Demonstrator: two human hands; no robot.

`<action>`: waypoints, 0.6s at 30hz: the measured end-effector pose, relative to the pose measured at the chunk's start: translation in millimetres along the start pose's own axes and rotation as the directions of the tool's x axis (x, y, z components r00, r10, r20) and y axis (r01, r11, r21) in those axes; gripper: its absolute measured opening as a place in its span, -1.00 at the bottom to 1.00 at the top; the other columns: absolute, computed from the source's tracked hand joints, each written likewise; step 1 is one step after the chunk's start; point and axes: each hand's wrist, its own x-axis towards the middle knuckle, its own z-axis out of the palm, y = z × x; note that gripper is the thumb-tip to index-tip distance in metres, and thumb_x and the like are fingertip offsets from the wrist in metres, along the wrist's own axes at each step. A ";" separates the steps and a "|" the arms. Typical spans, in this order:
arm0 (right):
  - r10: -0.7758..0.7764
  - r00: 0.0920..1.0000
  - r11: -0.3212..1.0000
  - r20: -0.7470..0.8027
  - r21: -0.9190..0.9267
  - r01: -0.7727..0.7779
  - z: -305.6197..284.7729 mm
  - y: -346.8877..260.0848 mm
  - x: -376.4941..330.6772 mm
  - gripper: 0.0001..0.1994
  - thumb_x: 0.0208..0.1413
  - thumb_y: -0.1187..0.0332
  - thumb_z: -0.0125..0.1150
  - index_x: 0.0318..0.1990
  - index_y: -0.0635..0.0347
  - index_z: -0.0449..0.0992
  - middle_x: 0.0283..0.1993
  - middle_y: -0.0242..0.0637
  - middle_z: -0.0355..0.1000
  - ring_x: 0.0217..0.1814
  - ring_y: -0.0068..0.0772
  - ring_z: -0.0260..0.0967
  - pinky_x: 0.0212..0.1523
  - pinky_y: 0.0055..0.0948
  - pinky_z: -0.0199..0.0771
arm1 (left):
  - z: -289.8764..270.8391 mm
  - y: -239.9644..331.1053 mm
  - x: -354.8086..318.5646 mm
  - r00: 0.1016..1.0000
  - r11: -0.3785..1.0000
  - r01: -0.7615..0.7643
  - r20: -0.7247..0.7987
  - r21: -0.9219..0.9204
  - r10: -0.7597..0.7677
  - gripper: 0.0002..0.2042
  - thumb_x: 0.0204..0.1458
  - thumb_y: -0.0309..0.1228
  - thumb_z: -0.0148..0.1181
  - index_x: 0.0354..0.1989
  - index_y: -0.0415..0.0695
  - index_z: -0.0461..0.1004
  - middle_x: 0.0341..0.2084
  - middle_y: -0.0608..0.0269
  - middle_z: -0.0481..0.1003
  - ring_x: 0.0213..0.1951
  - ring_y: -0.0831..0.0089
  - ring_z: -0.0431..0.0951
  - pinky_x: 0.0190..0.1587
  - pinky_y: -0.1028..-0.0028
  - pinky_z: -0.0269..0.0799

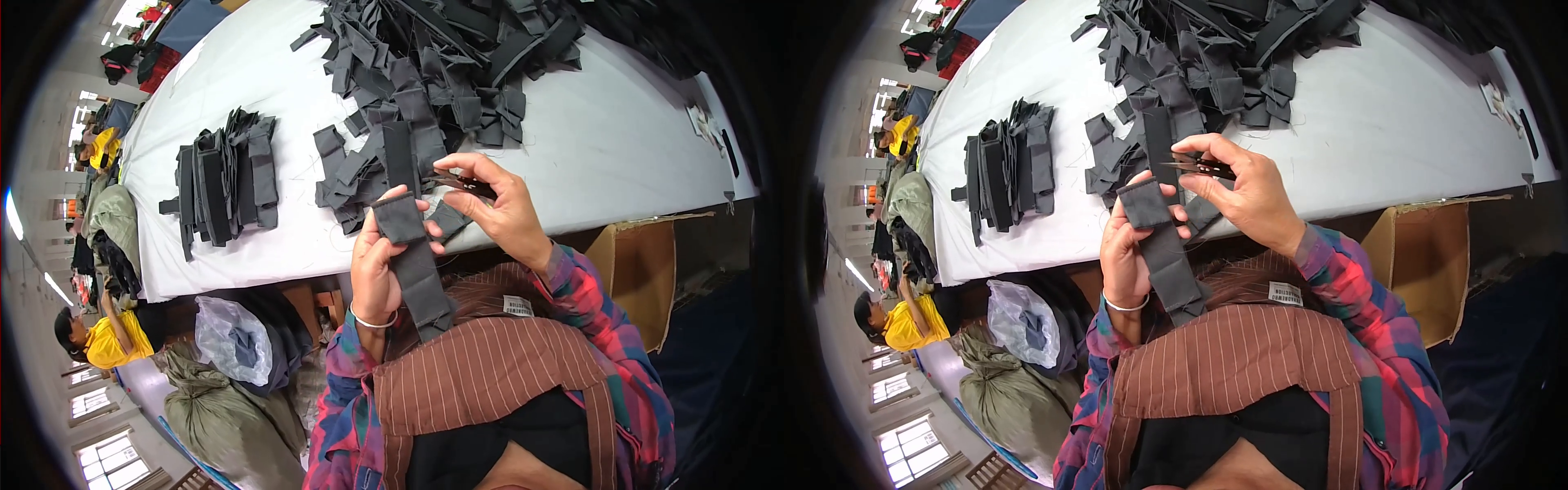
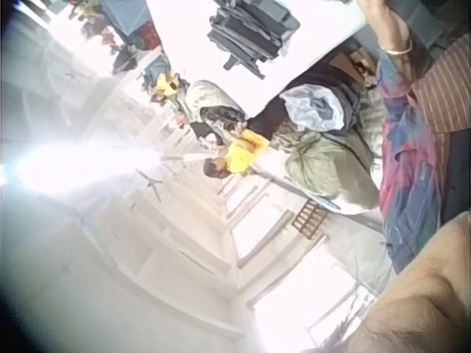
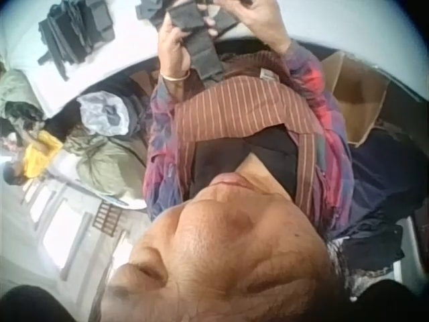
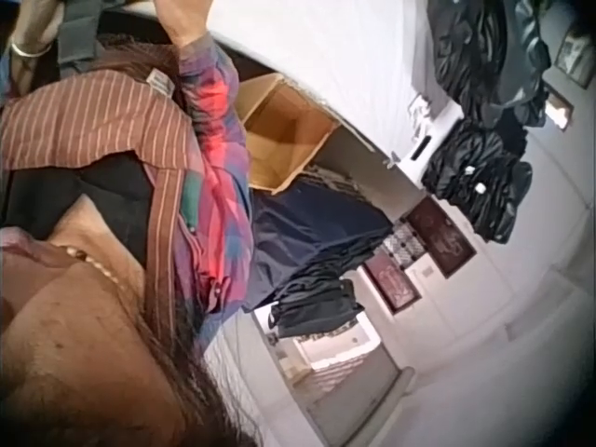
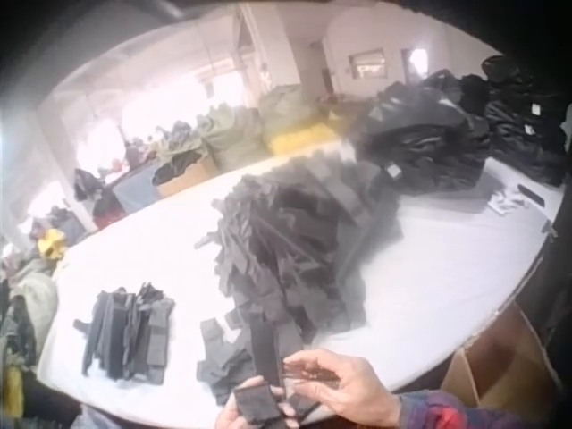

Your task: The recorder uses scissors to trim excess threads and material from black fabric straps on a work table.

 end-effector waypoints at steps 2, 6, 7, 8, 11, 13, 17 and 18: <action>-0.130 0.990 0.976 -0.051 -0.184 0.119 -0.4 1.1 1.2 -0.79 0.05 0.41 0.24 -0.12 0.15 0.52 -0.30 -0.35 0.50 -0.34 -0.53 0.41 -0.31 -0.49 0.40 | -4.5 -3.3 1.2 1.000 0.996 0.006 0.001 -0.094 -0.006 -0.47 -0.01 -0.59 -0.22 0.24 -0.27 0.14 -0.04 -0.07 0.36 -0.19 0.15 0.52 -0.18 0.25 0.56; -0.237 0.968 0.880 0.077 -0.406 0.248 -6.3 6.3 4.0 -0.78 -0.03 0.38 0.29 -0.17 0.09 0.55 -0.36 -0.34 0.46 -0.39 -0.36 0.38 -0.36 -0.43 0.35 | -3.5 -3.6 0.0 0.998 0.960 0.024 -0.052 -0.279 -0.040 -0.56 0.19 -0.31 -0.28 0.18 -0.27 0.21 -0.10 -0.04 0.39 -0.25 0.17 0.50 -0.23 0.24 0.57; -0.281 0.954 0.824 0.101 -0.485 0.294 -5.6 7.4 3.5 -0.77 -0.06 0.36 0.31 -0.18 0.05 0.56 -0.40 -0.38 0.43 -0.42 -0.34 0.34 -0.38 -0.41 0.31 | -5.3 -3.7 0.9 0.998 0.960 0.025 -0.054 -0.280 -0.041 -0.56 0.19 -0.31 -0.28 0.18 -0.27 0.21 -0.10 -0.04 0.39 -0.25 0.17 0.50 -0.23 0.24 0.57; -0.323 0.938 0.759 0.129 -0.557 0.338 -4.7 8.6 3.2 -0.76 -0.09 0.35 0.32 -0.20 0.02 0.57 -0.44 -0.42 0.40 -0.44 -0.32 0.29 -0.40 -0.39 0.27 | -8.7 -3.7 2.6 0.997 0.975 0.047 -0.056 -0.216 -0.060 -0.56 0.23 -0.25 -0.31 0.14 -0.29 0.24 -0.12 -0.02 0.41 -0.24 0.18 0.51 -0.25 0.24 0.57; -0.392 0.910 0.687 0.137 -0.614 0.389 -1.6 13.4 4.3 -0.75 -0.12 0.32 0.34 -0.20 -0.04 0.58 -0.46 -0.47 0.36 -0.45 -0.35 0.26 -0.42 -0.39 0.21 | -14.9 -9.0 3.9 0.992 0.988 0.078 -0.088 -0.134 -0.091 -0.55 0.28 -0.18 -0.35 0.06 -0.32 0.29 -0.17 -0.01 0.43 -0.25 0.22 0.51 -0.28 0.25 0.58; -0.405 0.903 0.662 0.142 -0.636 0.397 -0.3 16.5 5.2 -0.75 -0.12 0.31 0.34 -0.21 -0.05 0.58 -0.45 -0.48 0.36 -0.45 -0.36 0.25 -0.41 -0.40 0.20 | -18.2 -11.9 4.3 0.988 0.989 0.088 -0.115 -0.117 -0.101 -0.54 0.29 -0.17 -0.35 0.02 -0.34 0.31 -0.19 -0.01 0.44 -0.25 0.24 0.51 -0.28 0.25 0.58; -0.419 0.893 0.611 0.166 -0.676 0.412 1.6 16.6 6.0 -0.75 -0.13 0.30 0.34 -0.21 -0.08 0.57 -0.44 -0.51 0.35 -0.43 -0.36 0.25 -0.40 -0.42 0.19 | -17.7 -11.9 4.5 0.994 0.992 0.061 -0.082 -0.107 -0.070 -0.64 0.27 -0.28 -0.22 -0.01 -0.36 0.30 -0.19 -0.04 0.43 -0.28 0.25 0.53 -0.28 0.26 0.60; -0.418 0.893 0.612 0.168 -0.674 0.413 2.4 17.3 5.6 -0.75 -0.13 0.30 0.34 -0.21 -0.08 0.57 -0.44 -0.51 0.35 -0.43 -0.36 0.25 -0.40 -0.42 0.19 | -16.4 -11.2 4.1 0.996 0.994 0.041 -0.071 -0.100 -0.048 -0.68 0.26 -0.32 -0.17 -0.02 -0.36 0.30 -0.19 -0.04 0.43 -0.29 0.25 0.53 -0.28 0.26 0.61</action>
